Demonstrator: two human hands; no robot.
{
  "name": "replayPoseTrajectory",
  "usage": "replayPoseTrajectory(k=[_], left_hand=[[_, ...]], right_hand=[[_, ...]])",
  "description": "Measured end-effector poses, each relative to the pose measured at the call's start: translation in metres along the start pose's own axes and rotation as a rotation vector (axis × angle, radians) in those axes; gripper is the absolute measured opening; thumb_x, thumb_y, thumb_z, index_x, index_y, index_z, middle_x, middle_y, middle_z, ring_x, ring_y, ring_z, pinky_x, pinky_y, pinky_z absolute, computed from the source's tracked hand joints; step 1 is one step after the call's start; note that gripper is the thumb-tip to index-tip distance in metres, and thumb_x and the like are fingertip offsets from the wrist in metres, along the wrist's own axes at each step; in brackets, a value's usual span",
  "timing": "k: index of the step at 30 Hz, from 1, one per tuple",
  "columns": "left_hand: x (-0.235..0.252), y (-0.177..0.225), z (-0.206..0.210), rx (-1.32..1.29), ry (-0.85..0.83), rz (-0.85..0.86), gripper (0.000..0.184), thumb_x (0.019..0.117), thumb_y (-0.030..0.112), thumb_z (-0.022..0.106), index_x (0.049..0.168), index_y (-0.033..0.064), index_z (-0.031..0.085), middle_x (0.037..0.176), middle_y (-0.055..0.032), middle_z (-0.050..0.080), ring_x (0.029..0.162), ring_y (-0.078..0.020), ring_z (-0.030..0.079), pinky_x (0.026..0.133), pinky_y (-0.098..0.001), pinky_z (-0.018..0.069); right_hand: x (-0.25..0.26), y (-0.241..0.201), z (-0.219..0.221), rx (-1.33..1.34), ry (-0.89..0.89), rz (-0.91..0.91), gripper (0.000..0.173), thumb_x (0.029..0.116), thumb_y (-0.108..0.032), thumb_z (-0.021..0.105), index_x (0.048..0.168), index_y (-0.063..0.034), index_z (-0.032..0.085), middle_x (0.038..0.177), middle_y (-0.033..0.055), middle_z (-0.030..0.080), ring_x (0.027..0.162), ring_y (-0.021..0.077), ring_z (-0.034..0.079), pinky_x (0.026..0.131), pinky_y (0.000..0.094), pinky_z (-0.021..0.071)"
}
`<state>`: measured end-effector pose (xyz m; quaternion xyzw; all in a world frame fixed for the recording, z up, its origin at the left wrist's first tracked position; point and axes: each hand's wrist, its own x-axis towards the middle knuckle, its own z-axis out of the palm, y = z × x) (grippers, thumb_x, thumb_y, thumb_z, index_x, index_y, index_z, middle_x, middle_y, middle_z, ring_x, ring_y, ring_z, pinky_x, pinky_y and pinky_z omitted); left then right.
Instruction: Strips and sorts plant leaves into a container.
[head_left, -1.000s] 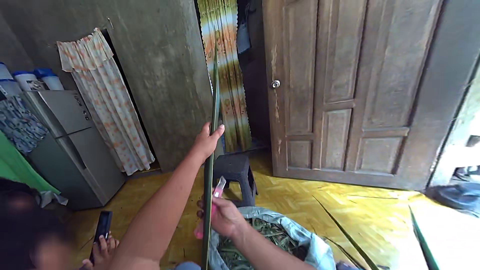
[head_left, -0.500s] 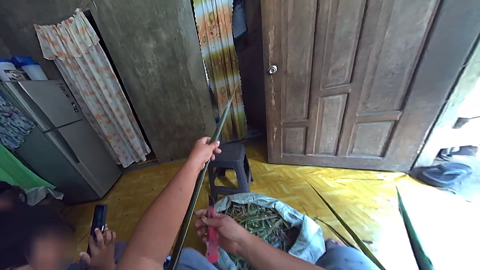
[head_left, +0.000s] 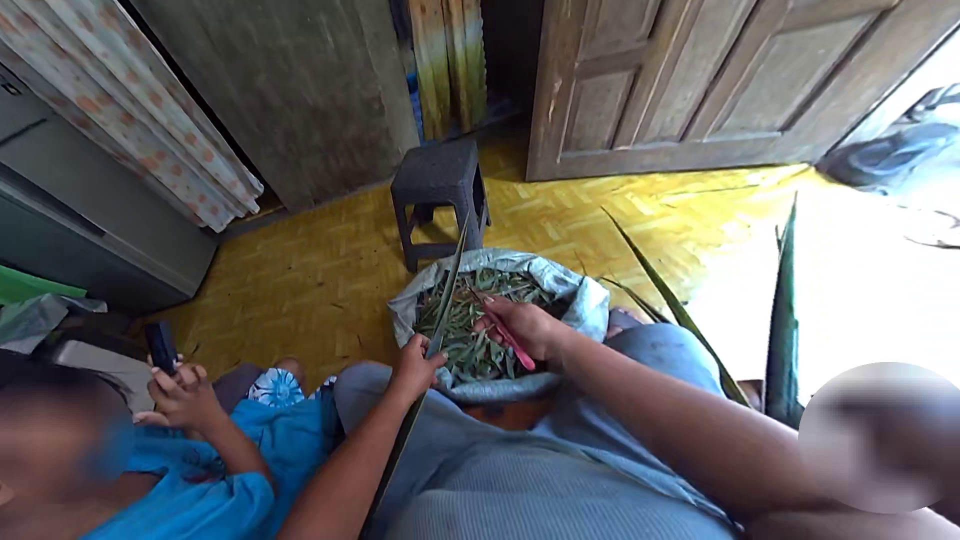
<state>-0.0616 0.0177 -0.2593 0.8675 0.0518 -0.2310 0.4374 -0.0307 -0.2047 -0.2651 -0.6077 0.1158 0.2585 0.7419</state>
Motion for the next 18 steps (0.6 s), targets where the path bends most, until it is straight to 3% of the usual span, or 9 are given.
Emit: replayPoseTrajectory(k=[4,7,10,14,18], left_hand=[[-0.026,-0.029,0.023,0.161,-0.033,0.029,0.035,0.1024,0.022,0.065,0.128,-0.0014,0.056,0.099,-0.0159,0.066,0.075,-0.0224,0.067,0.072,-0.0394,0.0584],[-0.040,-0.047,0.028,0.161,-0.090,0.022,0.035,0.1023,0.021,0.065,0.128,-0.0015,0.056,0.100,-0.0160,0.065,0.079,-0.0230,0.068,0.074,-0.0399,0.0587],[-0.048,-0.059,0.026,0.152,-0.158,0.006,0.035,0.1002,0.019,0.068,0.126,-0.0020,0.056,0.100,-0.0146,0.066,0.079,-0.0202,0.068,0.075,-0.0375,0.0591],[-0.042,-0.059,0.020,0.203,-0.274,-0.016,0.041,0.0976,0.022,0.071,0.129,-0.0006,0.055,0.100,-0.0155,0.067,0.084,-0.0226,0.067,0.081,-0.0415,0.0562],[-0.027,-0.037,0.020,-0.010,-0.357,-0.035,0.044,0.1029,0.023,0.065,0.138,-0.0016,0.053,0.103,-0.0106,0.070,0.080,-0.0128,0.069,0.077,-0.0304,0.0584]], right_hand=[[0.018,0.009,-0.017,0.040,0.031,0.052,0.044,0.1132,-0.037,0.036,0.152,-0.0167,0.041,0.080,0.0044,0.066,0.050,0.0064,0.050,0.047,0.0198,0.0409],[0.029,0.016,-0.028,0.116,0.054,0.114,0.041,0.1118,-0.042,0.038,0.145,-0.0183,0.043,0.079,0.0047,0.067,0.048,0.0064,0.050,0.044,0.0197,0.0403],[0.034,0.021,-0.035,0.180,0.012,0.155,0.039,0.1116,-0.046,0.034,0.137,-0.0184,0.046,0.079,0.0017,0.065,0.048,0.0055,0.049,0.045,0.0197,0.0415],[0.037,0.026,-0.040,0.231,-0.076,0.128,0.041,0.1120,-0.044,0.032,0.137,-0.0192,0.054,0.073,-0.0009,0.060,0.049,0.0056,0.050,0.044,0.0195,0.0425],[0.035,0.026,-0.037,0.239,-0.093,0.093,0.038,0.1119,-0.041,0.033,0.132,-0.0195,0.057,0.070,-0.0026,0.057,0.049,0.0049,0.050,0.045,0.0187,0.0423]])
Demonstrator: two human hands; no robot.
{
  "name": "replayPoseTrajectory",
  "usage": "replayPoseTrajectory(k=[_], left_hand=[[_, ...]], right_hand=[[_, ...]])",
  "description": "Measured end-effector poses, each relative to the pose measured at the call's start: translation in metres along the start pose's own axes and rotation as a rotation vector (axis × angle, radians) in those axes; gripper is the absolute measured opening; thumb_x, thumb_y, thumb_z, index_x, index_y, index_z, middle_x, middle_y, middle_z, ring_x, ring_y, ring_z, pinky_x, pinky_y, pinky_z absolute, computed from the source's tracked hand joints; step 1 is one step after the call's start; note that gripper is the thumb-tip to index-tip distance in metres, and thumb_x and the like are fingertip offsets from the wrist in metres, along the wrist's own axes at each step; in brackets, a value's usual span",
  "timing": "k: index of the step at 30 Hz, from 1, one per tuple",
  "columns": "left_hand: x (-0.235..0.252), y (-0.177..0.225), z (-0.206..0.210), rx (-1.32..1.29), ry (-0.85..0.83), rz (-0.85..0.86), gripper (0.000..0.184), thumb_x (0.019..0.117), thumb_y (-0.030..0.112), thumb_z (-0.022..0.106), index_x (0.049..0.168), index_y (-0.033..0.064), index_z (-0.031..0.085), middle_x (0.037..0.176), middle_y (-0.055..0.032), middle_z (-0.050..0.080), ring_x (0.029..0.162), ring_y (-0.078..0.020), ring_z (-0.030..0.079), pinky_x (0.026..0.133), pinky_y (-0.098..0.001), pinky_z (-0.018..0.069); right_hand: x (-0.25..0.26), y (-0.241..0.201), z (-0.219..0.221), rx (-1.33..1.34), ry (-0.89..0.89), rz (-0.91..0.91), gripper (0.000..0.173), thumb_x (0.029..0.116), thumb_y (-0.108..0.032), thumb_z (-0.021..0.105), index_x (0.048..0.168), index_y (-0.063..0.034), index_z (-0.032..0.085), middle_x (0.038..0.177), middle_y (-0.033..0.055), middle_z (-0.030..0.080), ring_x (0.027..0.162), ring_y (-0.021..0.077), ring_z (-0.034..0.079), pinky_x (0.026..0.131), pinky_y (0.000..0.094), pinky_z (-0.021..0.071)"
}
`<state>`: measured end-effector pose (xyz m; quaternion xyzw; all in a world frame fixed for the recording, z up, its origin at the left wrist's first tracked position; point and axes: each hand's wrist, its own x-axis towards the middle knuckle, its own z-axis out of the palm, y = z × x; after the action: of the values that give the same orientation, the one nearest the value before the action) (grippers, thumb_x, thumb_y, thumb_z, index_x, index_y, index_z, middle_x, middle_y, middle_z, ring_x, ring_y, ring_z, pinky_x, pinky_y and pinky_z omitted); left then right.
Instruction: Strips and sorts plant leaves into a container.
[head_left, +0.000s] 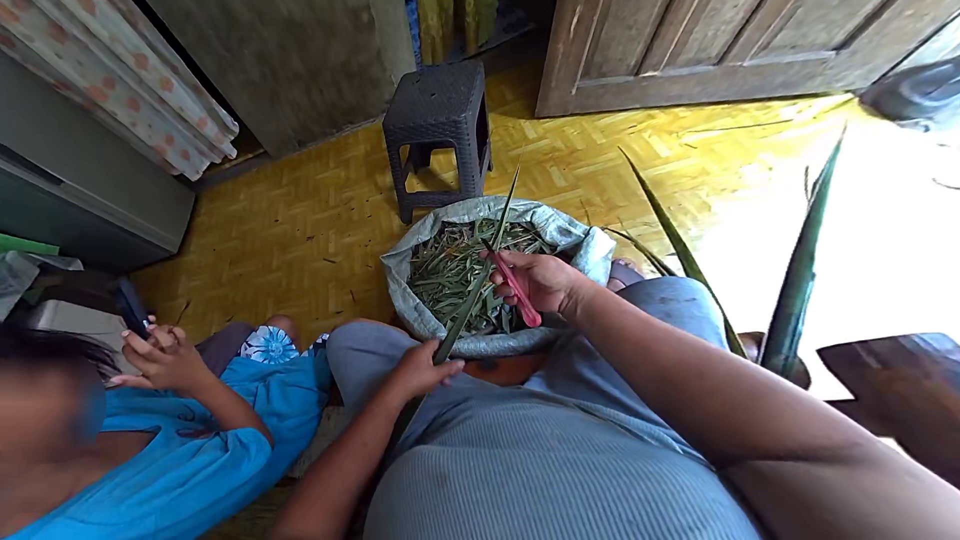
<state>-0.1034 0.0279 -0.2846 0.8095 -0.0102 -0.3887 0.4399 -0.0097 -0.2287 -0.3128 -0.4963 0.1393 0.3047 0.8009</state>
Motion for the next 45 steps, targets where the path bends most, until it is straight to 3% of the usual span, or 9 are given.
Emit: replayPoseTrajectory(k=[8,12,14,16,19,24,28,33,45], left_hand=[[0.042,0.035,0.003,-0.268,0.046,0.051,0.035,0.1093,0.025,0.053,0.130,-0.0037,0.059,0.087,-0.0072,0.073,0.069,-0.0078,0.067,0.066,-0.0217,0.0544],[0.049,0.041,0.006,-0.199,0.129,0.014,0.035,0.1112,0.024,0.048,0.124,-0.0042,0.063,0.088,-0.0073,0.074,0.062,-0.0060,0.063,0.060,-0.0212,0.0519],[0.054,0.043,0.006,0.014,0.219,-0.005,0.036,0.1123,0.026,0.045,0.123,-0.0028,0.065,0.098,-0.0101,0.073,0.066,-0.0106,0.065,0.067,-0.0277,0.0564],[0.060,0.043,0.006,0.244,0.303,-0.011,0.038,0.1128,0.027,0.043,0.121,-0.0012,0.067,0.105,-0.0151,0.073,0.080,-0.0223,0.071,0.079,-0.0418,0.0588],[0.067,0.044,0.006,0.430,0.378,-0.005,0.040,0.1125,0.026,0.042,0.117,-0.0011,0.070,0.106,-0.0229,0.072,0.102,-0.0385,0.070,0.093,-0.0598,0.0521],[0.074,0.048,0.008,0.525,0.427,-0.032,0.042,0.1128,0.028,0.040,0.122,-0.0009,0.069,0.110,-0.0241,0.072,0.107,-0.0411,0.069,0.092,-0.0615,0.0525],[0.076,0.051,0.010,0.566,0.438,-0.049,0.035,0.1107,0.023,0.044,0.116,-0.0011,0.068,0.108,-0.0240,0.071,0.105,-0.0414,0.069,0.088,-0.0609,0.0537],[0.079,0.055,0.012,0.585,0.420,-0.077,0.034,0.1108,0.022,0.043,0.120,0.0007,0.068,0.111,-0.0225,0.071,0.109,-0.0388,0.069,0.090,-0.0592,0.0534],[0.077,0.058,0.020,0.647,0.410,-0.092,0.035,0.1114,0.023,0.041,0.113,-0.0003,0.068,0.106,-0.0224,0.072,0.105,-0.0388,0.070,0.087,-0.0584,0.0545]], right_hand=[[-0.002,0.002,-0.008,-0.080,-0.003,-0.070,0.039,0.1129,-0.036,0.032,0.136,-0.0154,0.055,0.069,-0.0011,0.056,0.048,0.0054,0.050,0.044,0.0187,0.0438],[-0.007,0.006,-0.003,-0.239,0.160,-0.085,0.034,0.1119,-0.035,0.041,0.139,-0.0181,0.054,0.071,0.0007,0.062,0.046,0.0031,0.047,0.043,0.0168,0.0383],[-0.010,0.002,0.005,-0.531,0.202,-0.091,0.039,0.1123,-0.030,0.042,0.147,-0.0138,0.049,0.085,0.0042,0.062,0.056,0.0070,0.046,0.051,0.0236,0.0397],[-0.010,0.006,0.012,-0.812,0.183,-0.142,0.039,0.1125,-0.027,0.043,0.144,-0.0062,0.051,0.099,0.0128,0.065,0.072,0.0178,0.054,0.068,0.0383,0.0470],[-0.015,0.017,0.024,-1.078,0.110,-0.268,0.039,0.1123,-0.025,0.044,0.141,-0.0034,0.057,0.112,0.0213,0.069,0.099,0.0353,0.068,0.092,0.0582,0.0516],[-0.025,0.026,0.042,-1.192,0.042,-0.273,0.041,0.1130,-0.024,0.041,0.144,-0.0012,0.055,0.129,0.0241,0.066,0.117,0.0410,0.065,0.104,0.0603,0.0464],[-0.022,0.031,0.043,-1.201,0.018,-0.221,0.041,0.1132,-0.024,0.040,0.143,-0.0013,0.056,0.119,0.0248,0.068,0.110,0.0409,0.067,0.100,0.0594,0.0481],[-0.017,0.032,0.044,-1.219,0.057,-0.137,0.042,0.1133,-0.025,0.039,0.144,-0.0022,0.055,0.118,0.0250,0.069,0.110,0.0417,0.066,0.100,0.0603,0.0474],[-0.011,0.035,0.043,-1.321,0.138,-0.119,0.044,0.1132,-0.029,0.038,0.146,-0.0052,0.055,0.133,0.0253,0.063,0.124,0.0453,0.061,0.105,0.0649,0.0441]])
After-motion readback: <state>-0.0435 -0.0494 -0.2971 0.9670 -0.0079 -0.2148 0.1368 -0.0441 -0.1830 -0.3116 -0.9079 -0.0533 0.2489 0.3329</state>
